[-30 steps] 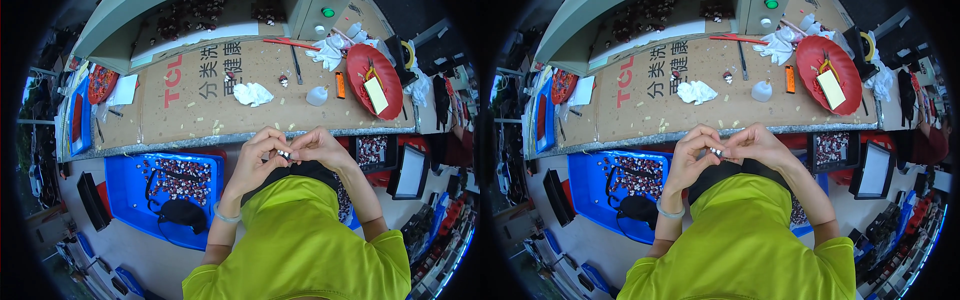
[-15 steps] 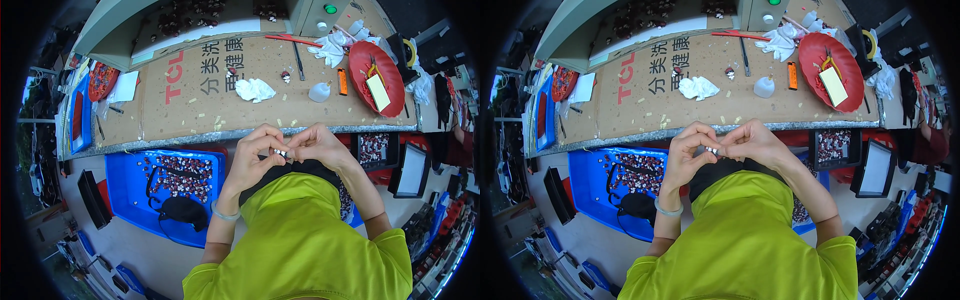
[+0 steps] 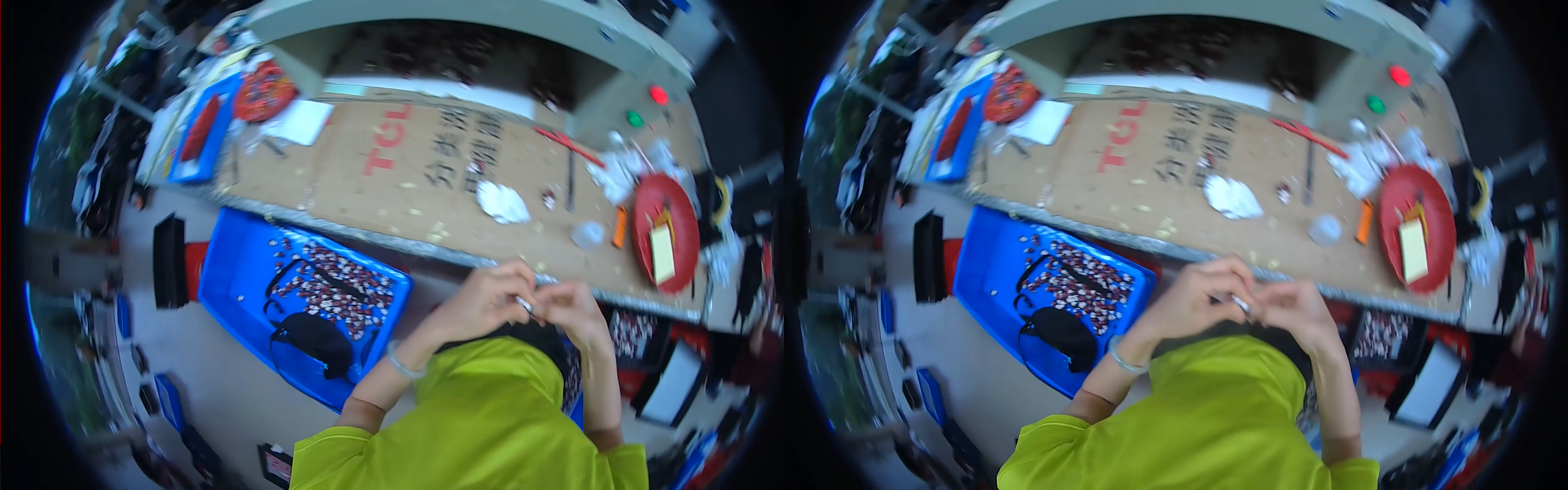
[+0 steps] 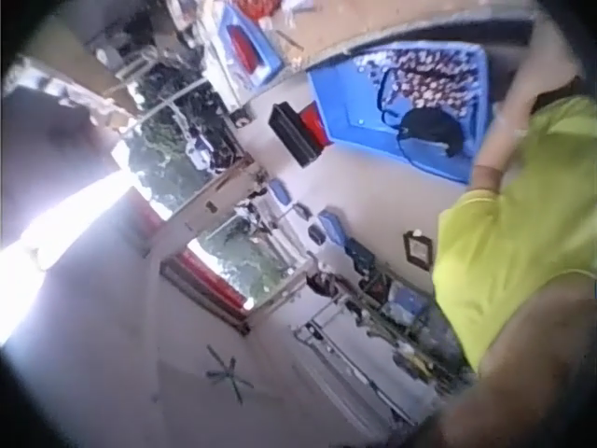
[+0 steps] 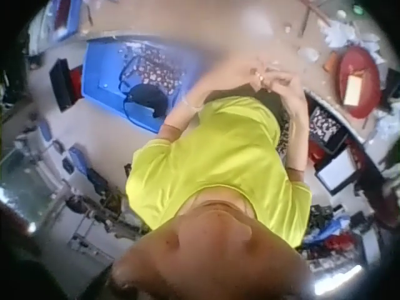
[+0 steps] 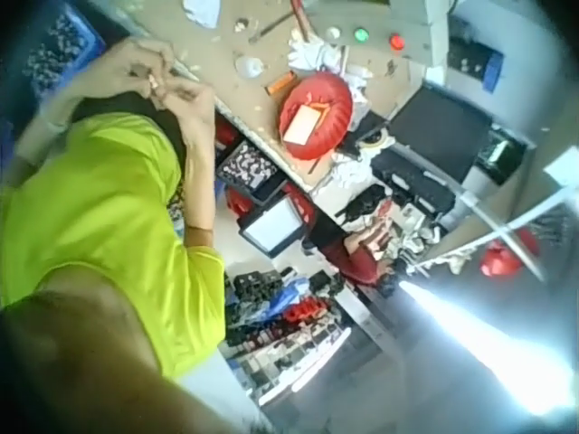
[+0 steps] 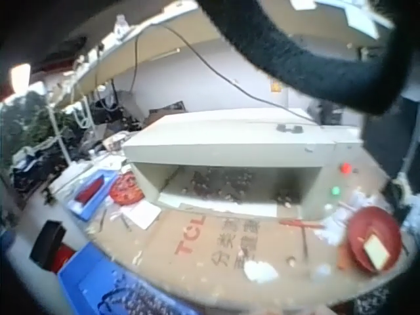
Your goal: The person assembles toy figurines by applying glue from a bottle to parts from a bin, then joining the parts by hand.
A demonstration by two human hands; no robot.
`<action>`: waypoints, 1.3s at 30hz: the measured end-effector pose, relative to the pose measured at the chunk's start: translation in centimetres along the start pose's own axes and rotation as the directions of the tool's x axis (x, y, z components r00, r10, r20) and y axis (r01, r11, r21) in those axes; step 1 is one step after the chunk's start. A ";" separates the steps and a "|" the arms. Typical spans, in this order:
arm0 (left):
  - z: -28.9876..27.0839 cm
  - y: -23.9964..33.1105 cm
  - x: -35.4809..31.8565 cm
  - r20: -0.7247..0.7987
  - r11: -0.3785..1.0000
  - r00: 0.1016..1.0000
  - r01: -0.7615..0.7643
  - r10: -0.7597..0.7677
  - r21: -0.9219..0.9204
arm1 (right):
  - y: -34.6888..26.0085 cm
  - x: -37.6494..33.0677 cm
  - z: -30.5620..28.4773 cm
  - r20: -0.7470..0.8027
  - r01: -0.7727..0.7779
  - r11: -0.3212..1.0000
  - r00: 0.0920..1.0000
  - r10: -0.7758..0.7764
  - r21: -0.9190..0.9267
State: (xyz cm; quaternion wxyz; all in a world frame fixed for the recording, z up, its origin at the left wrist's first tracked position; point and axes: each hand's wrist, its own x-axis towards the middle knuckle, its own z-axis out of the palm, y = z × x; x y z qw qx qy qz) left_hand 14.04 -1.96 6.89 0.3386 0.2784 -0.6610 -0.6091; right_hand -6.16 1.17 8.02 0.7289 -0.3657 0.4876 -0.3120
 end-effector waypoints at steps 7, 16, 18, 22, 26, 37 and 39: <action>-0.1 1.8 -0.9 -0.083 0.995 0.994 -0.064 0.071 0.081 | -0.9 -0.2 1.5 -0.050 0.139 0.990 0.989 -0.141 -0.034; -0.5 1.2 -1.1 -0.154 0.985 0.977 -0.135 0.150 0.105 | -1.4 0.4 1.8 -0.031 0.159 0.983 0.986 -0.162 -0.095; -0.5 0.7 -1.1 -0.163 0.939 0.945 -0.241 0.285 0.245 | -1.6 0.4 2.0 -0.053 0.156 0.983 0.985 -0.162 -0.101; -0.5 1.4 -1.6 -0.145 0.993 0.986 -0.062 0.077 0.104 | -1.1 0.5 1.5 -0.012 0.162 0.982 0.986 -0.164 -0.095; -0.1 1.0 -1.9 -0.209 0.981 0.965 -0.134 0.161 0.138 | -0.5 0.4 1.8 -0.025 0.215 0.972 0.976 -0.218 -0.099; 0.7 0.7 -1.9 -0.236 0.967 0.946 -0.182 0.221 0.176 | -0.5 -0.7 1.5 -0.102 0.158 0.976 0.979 -0.174 -0.149; 1.4 -0.1 -1.3 -0.187 0.971 0.957 -0.203 0.224 0.123 | 0.9 -0.6 0.1 -0.120 0.271 0.953 0.950 -0.288 -0.138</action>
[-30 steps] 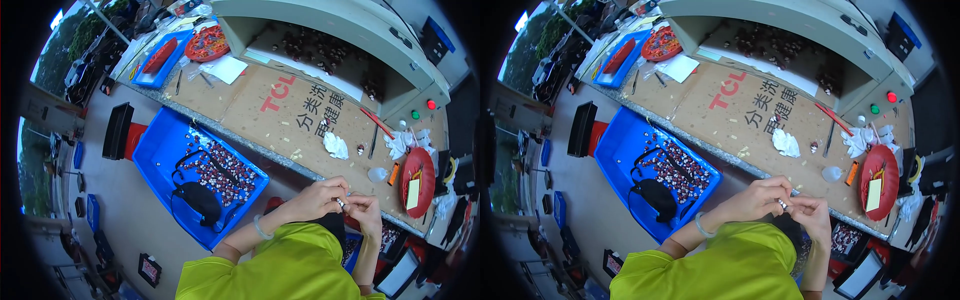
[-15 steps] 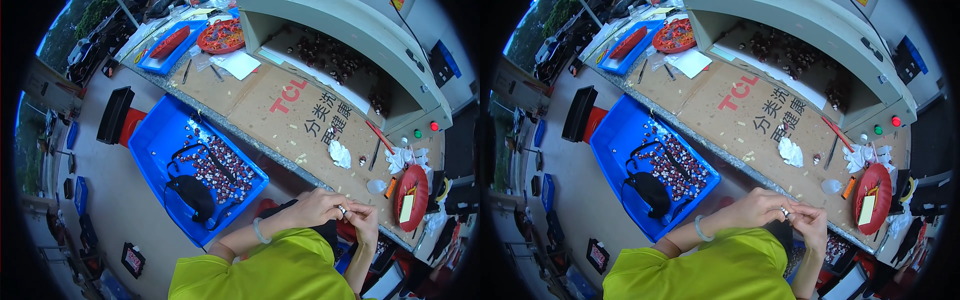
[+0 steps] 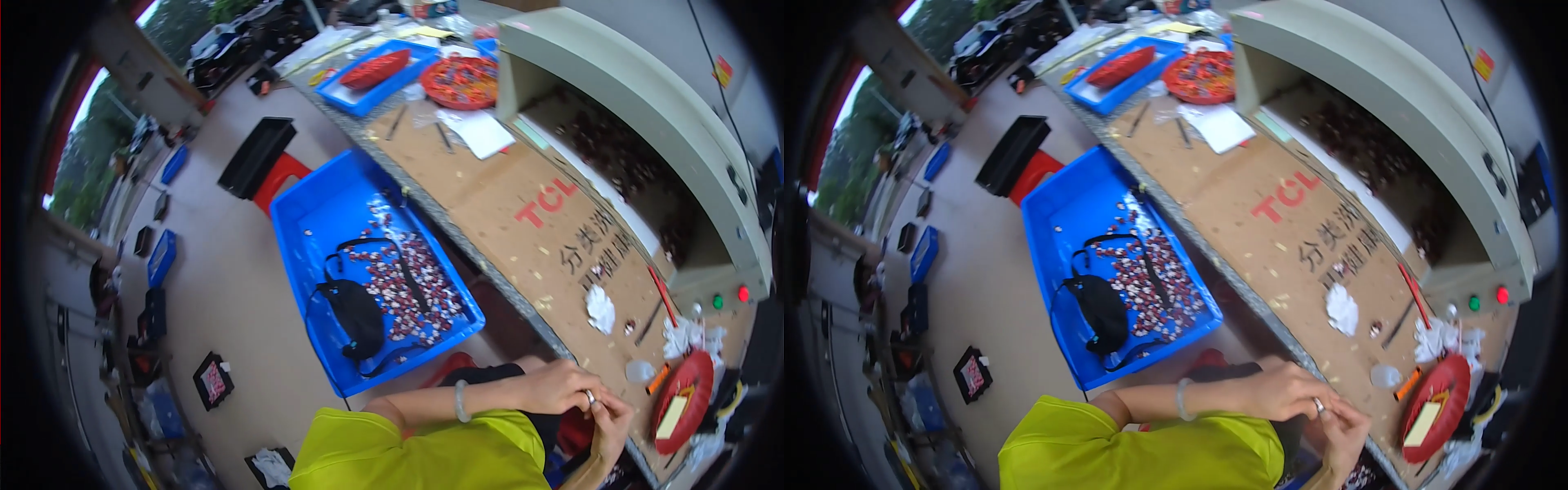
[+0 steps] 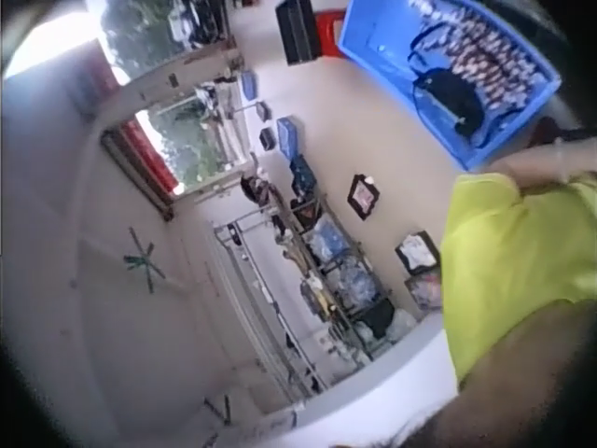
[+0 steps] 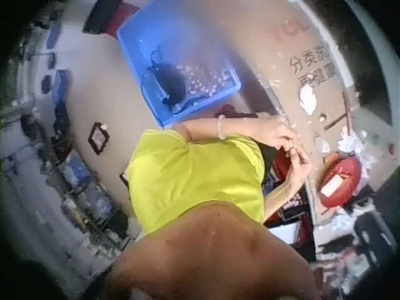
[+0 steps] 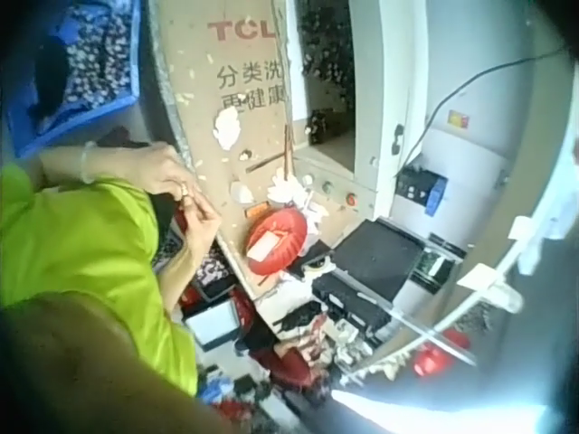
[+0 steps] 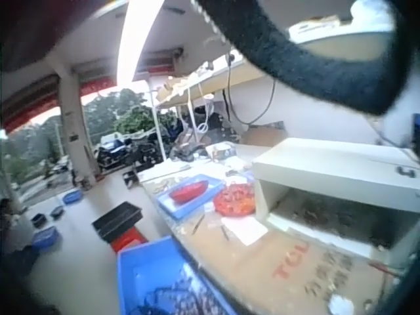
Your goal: The person assembles toy figurines by applying glue from a bottle to parts from a bin, then joining the parts by hand.
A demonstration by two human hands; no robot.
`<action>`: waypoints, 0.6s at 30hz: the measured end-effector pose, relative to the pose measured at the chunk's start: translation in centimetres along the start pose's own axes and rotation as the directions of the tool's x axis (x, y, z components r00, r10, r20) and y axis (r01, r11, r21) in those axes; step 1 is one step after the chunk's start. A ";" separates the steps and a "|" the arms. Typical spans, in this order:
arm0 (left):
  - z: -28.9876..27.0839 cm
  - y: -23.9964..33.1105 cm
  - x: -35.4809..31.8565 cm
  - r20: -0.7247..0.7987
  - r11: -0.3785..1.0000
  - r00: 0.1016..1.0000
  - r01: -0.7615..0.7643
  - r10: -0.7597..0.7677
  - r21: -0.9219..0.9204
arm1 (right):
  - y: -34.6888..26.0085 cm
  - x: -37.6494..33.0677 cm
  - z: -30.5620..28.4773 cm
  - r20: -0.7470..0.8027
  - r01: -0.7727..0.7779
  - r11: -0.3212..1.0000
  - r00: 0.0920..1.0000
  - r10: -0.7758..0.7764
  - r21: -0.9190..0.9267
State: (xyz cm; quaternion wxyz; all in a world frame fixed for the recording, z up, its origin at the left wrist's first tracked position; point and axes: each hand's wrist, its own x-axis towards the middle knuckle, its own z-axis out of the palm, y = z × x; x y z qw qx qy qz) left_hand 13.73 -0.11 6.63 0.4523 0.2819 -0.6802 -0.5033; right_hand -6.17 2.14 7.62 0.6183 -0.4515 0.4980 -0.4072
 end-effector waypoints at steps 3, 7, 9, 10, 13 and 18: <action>0.2 1.0 -0.1 -0.102 1.000 0.995 -0.015 0.012 -0.025 | -0.9 0.0 0.7 0.069 0.028 1.000 0.997 -0.027 -0.004; 0.5 0.6 -0.1 -0.139 0.998 0.988 -0.061 0.063 0.021 | -1.0 0.4 0.6 0.086 0.023 0.999 0.996 -0.020 -0.034; 0.6 0.4 0.0 -0.142 0.997 0.987 -0.073 0.077 0.033 | -1.0 0.4 0.4 0.091 0.006 1.000 0.996 -0.004 -0.019; 0.6 0.4 0.0 -0.148 0.995 0.985 -0.088 0.093 0.041 | -1.1 0.5 0.4 0.097 0.010 1.000 0.995 -0.007 -0.024; 0.6 0.4 0.0 -0.161 0.993 0.981 -0.106 0.112 0.046 | -1.5 0.5 0.9 0.091 0.015 0.999 0.996 -0.012 -0.029; 0.0 0.5 0.2 -0.160 0.994 0.982 -0.099 0.104 0.036 | -1.5 0.7 1.3 0.074 0.028 1.000 0.997 -0.028 -0.003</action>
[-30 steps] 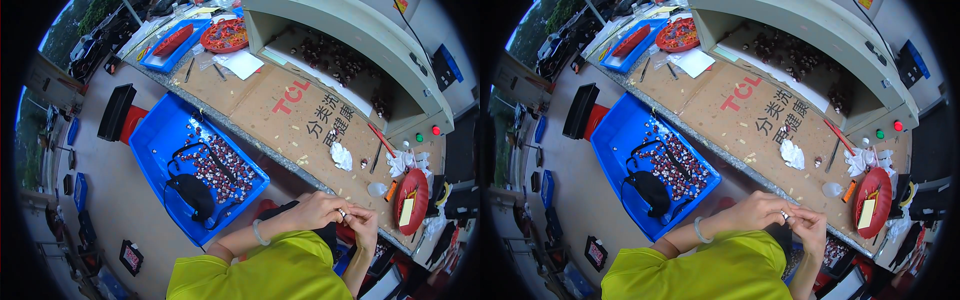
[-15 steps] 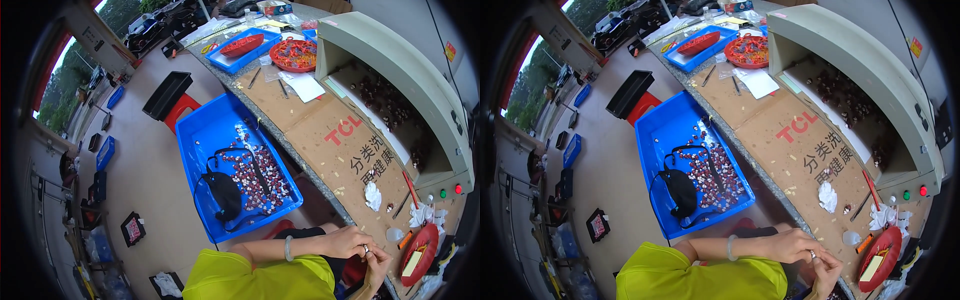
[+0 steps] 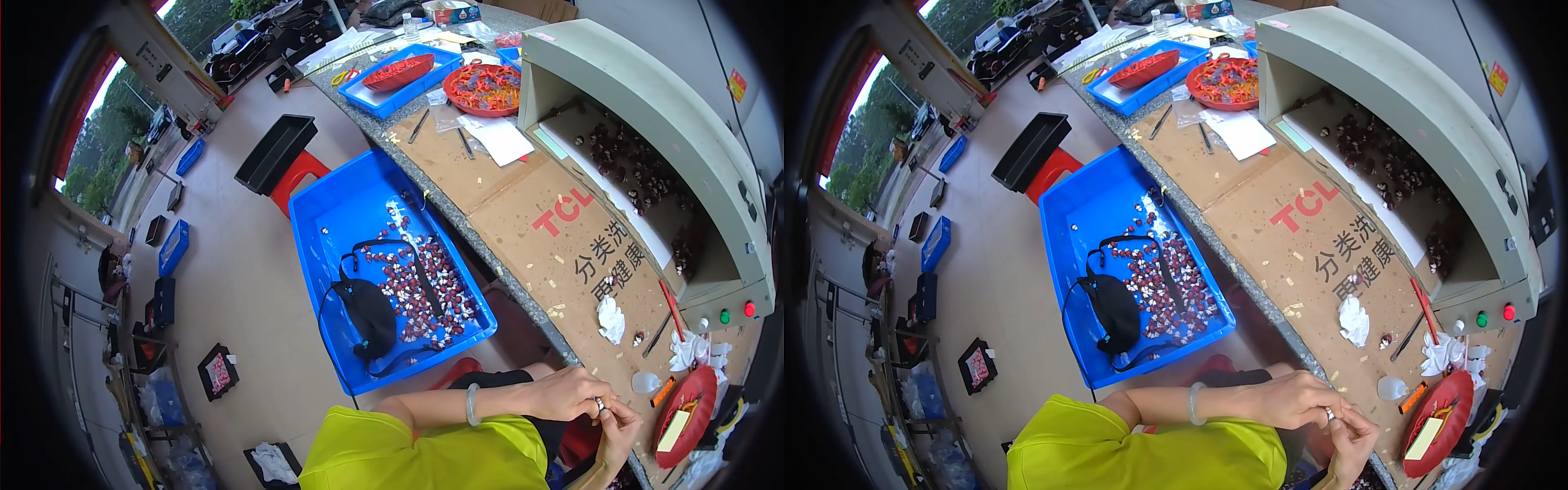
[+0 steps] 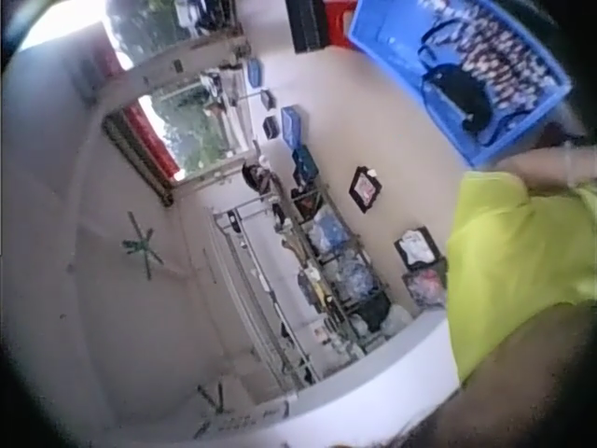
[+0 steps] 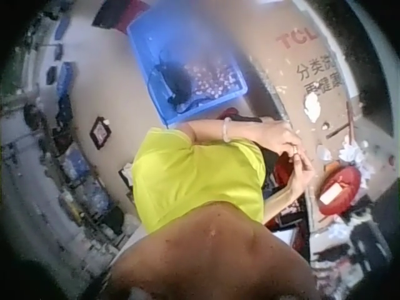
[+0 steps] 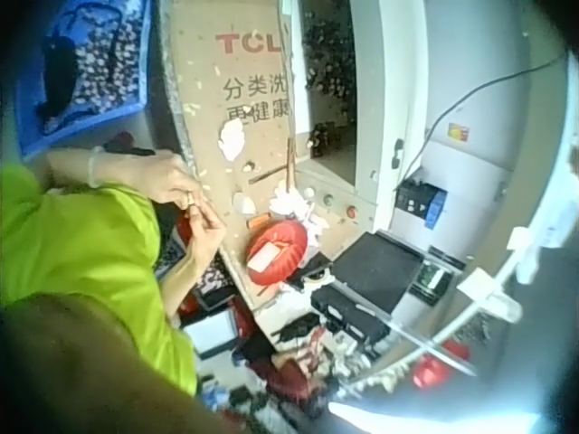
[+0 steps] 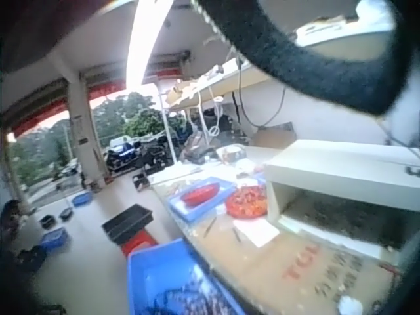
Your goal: The person assembles toy figurines by applying glue from a bottle to parts from a bin, then joining the parts by hand.
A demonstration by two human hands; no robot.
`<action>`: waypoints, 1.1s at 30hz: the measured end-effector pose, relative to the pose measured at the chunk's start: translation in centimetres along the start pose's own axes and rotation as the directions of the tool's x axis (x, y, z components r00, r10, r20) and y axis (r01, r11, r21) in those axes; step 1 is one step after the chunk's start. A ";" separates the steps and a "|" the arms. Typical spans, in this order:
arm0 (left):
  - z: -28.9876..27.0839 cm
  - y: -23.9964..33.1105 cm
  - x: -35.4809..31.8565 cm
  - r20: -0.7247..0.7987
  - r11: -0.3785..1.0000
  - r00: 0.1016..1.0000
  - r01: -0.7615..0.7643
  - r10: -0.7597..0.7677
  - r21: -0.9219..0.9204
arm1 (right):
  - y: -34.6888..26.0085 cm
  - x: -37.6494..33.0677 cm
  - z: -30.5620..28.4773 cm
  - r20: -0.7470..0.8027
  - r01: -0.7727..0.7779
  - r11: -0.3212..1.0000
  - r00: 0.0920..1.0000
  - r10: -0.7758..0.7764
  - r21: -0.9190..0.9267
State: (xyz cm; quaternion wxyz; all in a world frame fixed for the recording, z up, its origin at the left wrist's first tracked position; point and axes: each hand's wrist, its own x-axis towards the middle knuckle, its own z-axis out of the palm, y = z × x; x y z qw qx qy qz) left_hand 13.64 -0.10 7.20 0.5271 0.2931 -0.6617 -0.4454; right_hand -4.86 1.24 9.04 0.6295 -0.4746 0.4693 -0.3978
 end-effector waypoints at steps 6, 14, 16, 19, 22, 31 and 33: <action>-0.1 0.2 -0.1 -0.002 1.000 1.000 -0.007 0.007 -0.001 | 0.0 -0.1 0.0 0.006 -0.015 1.000 1.000 0.015 -0.018; -0.2 1.4 -0.4 0.036 0.999 0.998 0.048 -0.048 0.005 | 0.3 -0.9 -0.4 0.019 -0.010 1.000 1.000 0.010 -0.022; -0.8 1.4 0.0 0.042 0.999 0.999 0.023 -0.024 0.034 | 0.0 -0.8 -0.3 -0.005 -0.036 0.998 0.999 0.036 -0.054; -1.3 1.1 0.0 0.011 0.990 1.000 -0.020 0.019 0.139 | -1.0 -0.4 0.3 -0.021 -0.189 0.980 0.982 0.188 -0.065; -2.2 1.3 0.8 0.017 0.985 1.000 0.010 -0.013 0.171 | -2.4 1.0 1.7 0.046 -0.177 0.981 0.982 0.181 -0.077; -1.0 -0.1 1.7 0.083 0.991 0.991 0.094 -0.103 0.099 | -1.2 1.1 0.5 0.020 -0.074 0.993 0.997 0.073 0.089; -0.8 0.0 1.7 0.082 0.988 0.990 0.104 -0.114 0.111 | -0.9 1.0 0.4 0.026 -0.071 0.992 0.997 0.069 0.107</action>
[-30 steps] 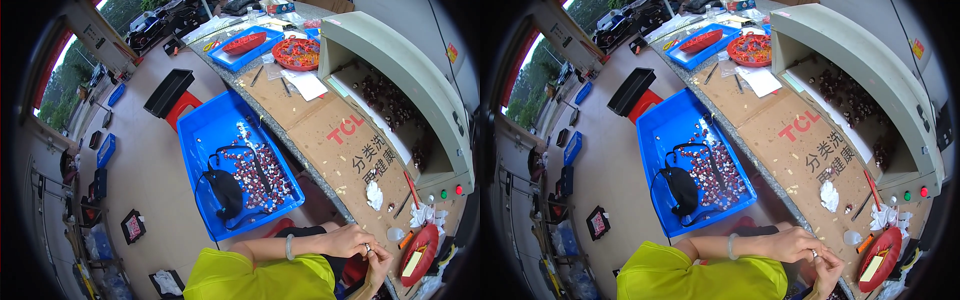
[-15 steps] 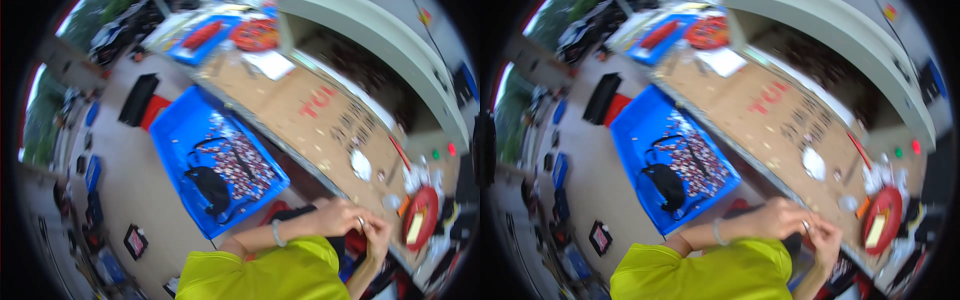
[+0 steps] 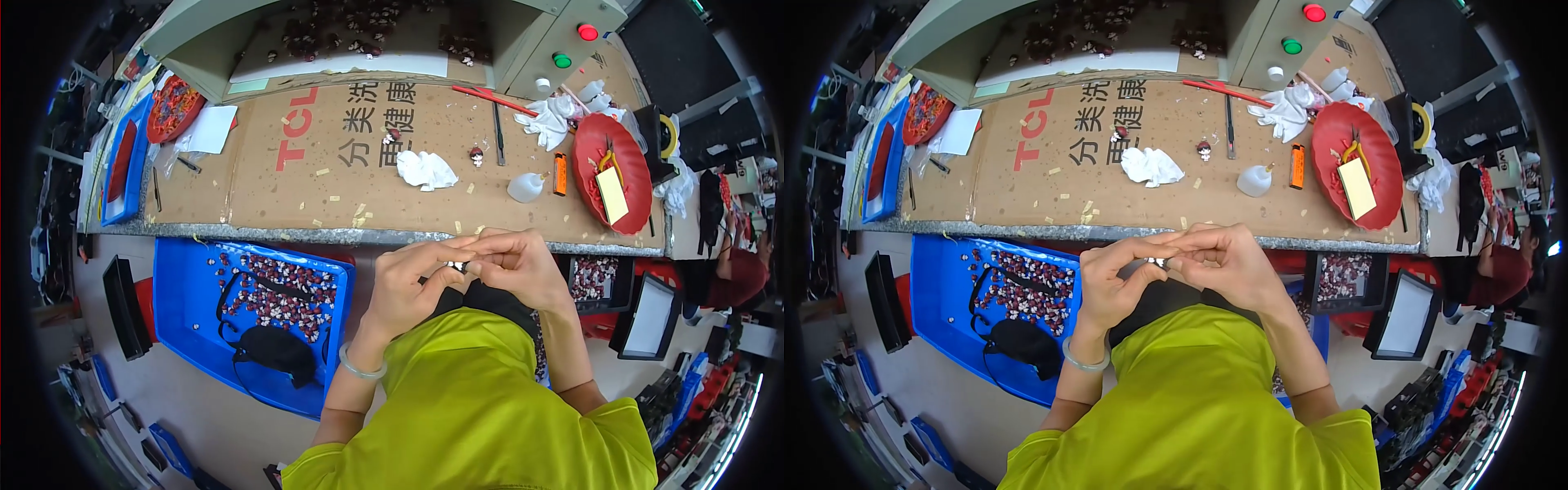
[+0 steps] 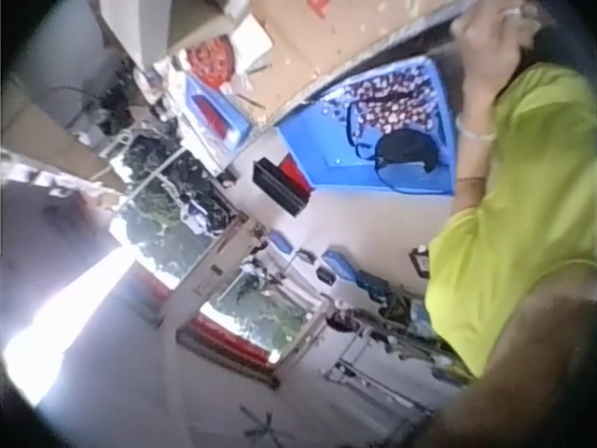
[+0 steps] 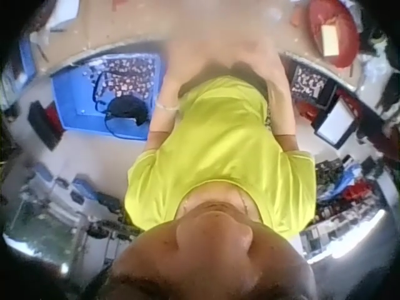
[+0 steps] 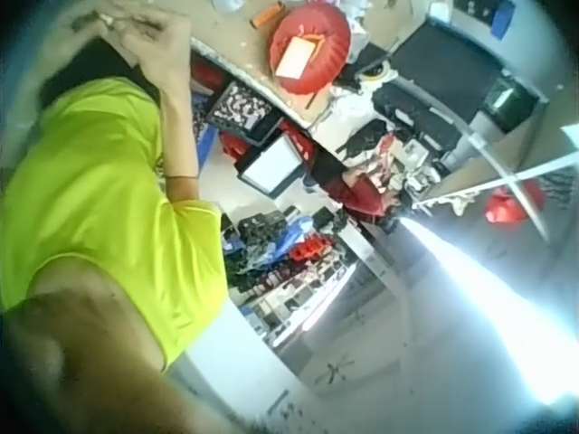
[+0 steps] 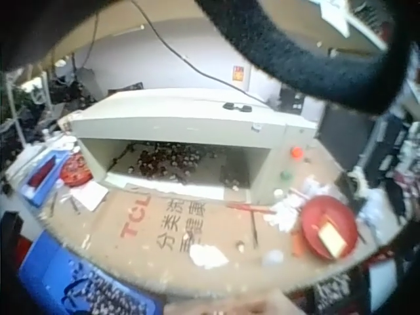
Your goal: The person assembles toy figurines by applying glue from a bottle to parts from a bin, then joining the parts by hand.
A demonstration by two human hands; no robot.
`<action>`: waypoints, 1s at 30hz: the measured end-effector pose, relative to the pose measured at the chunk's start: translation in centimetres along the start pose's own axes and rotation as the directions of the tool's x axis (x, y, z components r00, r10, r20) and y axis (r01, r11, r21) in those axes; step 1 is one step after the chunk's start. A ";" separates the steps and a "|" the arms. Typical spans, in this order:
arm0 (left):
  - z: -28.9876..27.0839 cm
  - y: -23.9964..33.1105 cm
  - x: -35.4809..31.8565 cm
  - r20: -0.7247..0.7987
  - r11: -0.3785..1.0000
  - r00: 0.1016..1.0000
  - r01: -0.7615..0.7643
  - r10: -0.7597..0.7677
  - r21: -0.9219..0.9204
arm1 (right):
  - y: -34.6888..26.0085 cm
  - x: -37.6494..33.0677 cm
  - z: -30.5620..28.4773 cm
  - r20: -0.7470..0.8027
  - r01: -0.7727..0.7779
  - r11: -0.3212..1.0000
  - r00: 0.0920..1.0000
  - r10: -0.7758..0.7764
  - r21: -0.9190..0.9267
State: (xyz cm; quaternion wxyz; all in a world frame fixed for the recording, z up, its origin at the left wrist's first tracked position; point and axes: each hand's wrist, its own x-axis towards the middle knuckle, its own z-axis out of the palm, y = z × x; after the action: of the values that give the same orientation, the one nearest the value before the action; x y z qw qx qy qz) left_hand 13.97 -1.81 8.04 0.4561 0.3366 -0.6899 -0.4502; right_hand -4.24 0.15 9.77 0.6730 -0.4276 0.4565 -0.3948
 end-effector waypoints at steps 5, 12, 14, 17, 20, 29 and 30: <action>0.5 -0.2 -0.1 -0.006 1.000 1.000 0.012 -0.012 0.003 | 0.2 -0.1 -0.5 0.010 0.001 1.000 1.000 -0.001 -0.020; 0.6 -1.3 0.1 0.012 0.999 1.000 0.016 -0.015 -0.032 | 0.3 0.5 -0.9 0.017 0.033 0.997 0.999 -0.032 -0.063; 0.5 -1.4 0.2 0.018 0.999 0.999 0.027 -0.027 -0.038 | 0.3 0.7 -0.9 0.015 0.032 0.999 0.999 -0.032 -0.030; 0.5 -1.8 0.2 0.035 0.998 0.999 0.035 -0.033 -0.060 | 0.3 0.9 -1.1 0.021 0.012 0.999 1.000 -0.011 -0.047; 0.6 -2.4 0.2 0.058 0.986 0.993 0.105 -0.098 -0.126 | 0.1 1.0 -1.1 0.004 -0.014 0.999 1.000 0.014 -0.044; 0.8 -3.7 -0.4 0.153 0.816 0.947 0.322 -0.283 -0.480 | 0.5 0.9 -0.6 -0.067 -0.045 0.995 0.997 0.039 -0.089; 0.9 -3.7 -0.4 0.158 0.813 0.951 0.309 -0.266 -0.493 | 0.5 0.8 -0.5 -0.067 -0.045 0.995 0.997 0.039 -0.089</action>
State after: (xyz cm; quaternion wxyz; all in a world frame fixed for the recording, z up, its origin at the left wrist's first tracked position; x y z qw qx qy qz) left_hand 13.48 -2.56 4.27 0.4272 0.2850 -0.5042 -0.6943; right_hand -4.45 -0.56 8.92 0.6456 -0.4349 0.5045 -0.3734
